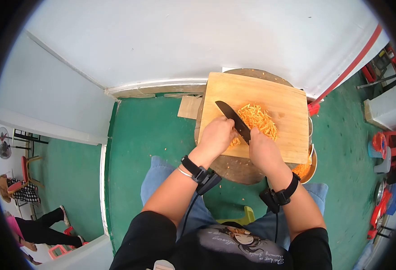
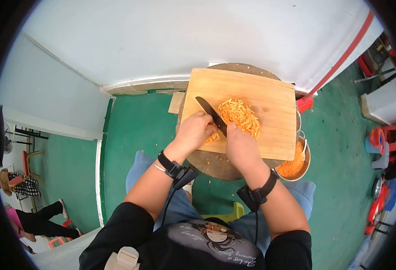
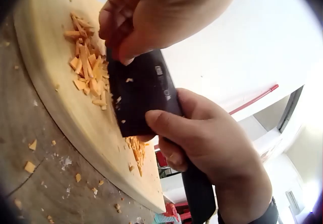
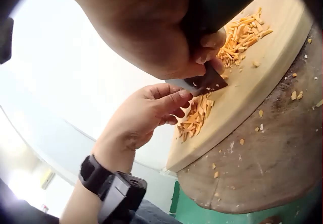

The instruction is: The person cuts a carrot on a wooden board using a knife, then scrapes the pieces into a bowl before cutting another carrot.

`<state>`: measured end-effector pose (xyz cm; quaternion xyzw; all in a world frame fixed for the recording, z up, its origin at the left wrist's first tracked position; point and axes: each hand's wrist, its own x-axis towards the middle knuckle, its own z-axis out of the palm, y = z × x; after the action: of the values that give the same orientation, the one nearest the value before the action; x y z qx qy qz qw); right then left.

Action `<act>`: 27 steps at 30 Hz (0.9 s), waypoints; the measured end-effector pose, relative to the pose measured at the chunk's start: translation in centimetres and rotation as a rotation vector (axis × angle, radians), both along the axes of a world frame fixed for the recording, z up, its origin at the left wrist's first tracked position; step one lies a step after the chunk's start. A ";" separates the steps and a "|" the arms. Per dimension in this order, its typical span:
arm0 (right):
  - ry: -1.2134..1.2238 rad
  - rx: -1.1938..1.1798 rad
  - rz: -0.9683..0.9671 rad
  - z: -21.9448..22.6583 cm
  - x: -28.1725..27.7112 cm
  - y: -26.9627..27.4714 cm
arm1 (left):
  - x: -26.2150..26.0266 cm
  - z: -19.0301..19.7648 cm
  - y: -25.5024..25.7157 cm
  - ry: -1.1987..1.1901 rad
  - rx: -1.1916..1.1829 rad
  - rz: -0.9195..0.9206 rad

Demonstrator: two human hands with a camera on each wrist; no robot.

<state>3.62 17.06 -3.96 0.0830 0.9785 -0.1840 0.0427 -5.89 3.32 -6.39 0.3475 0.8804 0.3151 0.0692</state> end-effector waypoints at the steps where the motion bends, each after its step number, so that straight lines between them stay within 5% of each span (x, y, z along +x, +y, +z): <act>1: -0.002 0.027 0.011 0.1 0.0 -0.1 | 0.1 -0.3 0.1 0.018 -0.011 -0.033; 13: 0.039 -0.063 -0.082 0.4 0.0 0.9 | -0.1 -1.4 0.7 0.035 0.155 -0.048; 27: 0.025 0.062 0.008 -0.1 -0.1 -0.4 | 0.0 -1.1 0.5 0.016 -0.018 -0.017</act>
<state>3.52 16.69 -4.09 0.0782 0.9845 -0.1546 0.0288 -5.94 3.80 -7.46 0.3568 0.8808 0.3039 0.0678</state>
